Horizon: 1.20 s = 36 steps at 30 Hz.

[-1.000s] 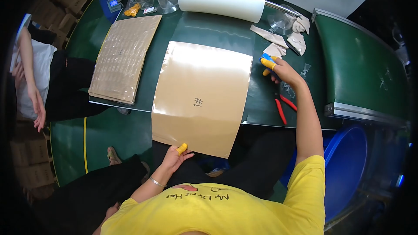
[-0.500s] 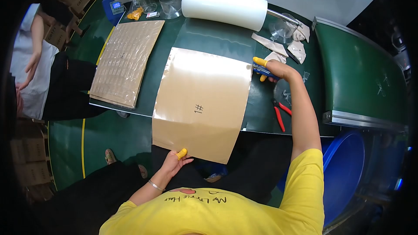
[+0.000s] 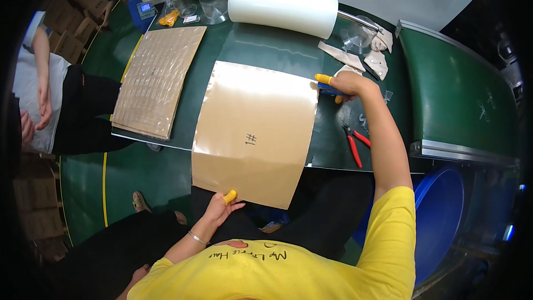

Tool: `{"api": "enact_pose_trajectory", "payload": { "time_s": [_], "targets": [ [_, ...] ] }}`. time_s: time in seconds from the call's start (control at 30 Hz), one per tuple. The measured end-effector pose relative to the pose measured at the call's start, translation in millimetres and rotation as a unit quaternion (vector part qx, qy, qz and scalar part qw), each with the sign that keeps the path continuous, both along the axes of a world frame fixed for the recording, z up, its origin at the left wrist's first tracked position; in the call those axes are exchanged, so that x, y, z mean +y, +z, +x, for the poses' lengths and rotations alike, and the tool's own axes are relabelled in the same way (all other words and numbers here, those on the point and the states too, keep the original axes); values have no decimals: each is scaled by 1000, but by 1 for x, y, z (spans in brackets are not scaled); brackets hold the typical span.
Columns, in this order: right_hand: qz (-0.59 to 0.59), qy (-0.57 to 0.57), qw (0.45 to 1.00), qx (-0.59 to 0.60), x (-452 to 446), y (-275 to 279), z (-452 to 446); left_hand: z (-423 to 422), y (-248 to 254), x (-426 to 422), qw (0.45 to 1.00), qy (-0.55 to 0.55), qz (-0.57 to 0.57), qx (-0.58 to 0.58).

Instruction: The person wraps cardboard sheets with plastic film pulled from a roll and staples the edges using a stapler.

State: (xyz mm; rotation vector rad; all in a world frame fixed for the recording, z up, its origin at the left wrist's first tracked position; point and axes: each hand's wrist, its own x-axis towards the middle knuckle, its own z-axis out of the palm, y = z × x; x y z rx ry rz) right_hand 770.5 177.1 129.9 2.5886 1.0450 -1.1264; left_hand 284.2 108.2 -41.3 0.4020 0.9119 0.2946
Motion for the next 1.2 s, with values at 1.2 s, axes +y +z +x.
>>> {"api": "enact_pose_trajectory", "payload": {
  "time_s": [1.2],
  "targets": [
    [102,314,904,-271,-11,-7,-4,-2,6,1,1000,-11,-4,-7]
  ]
}}
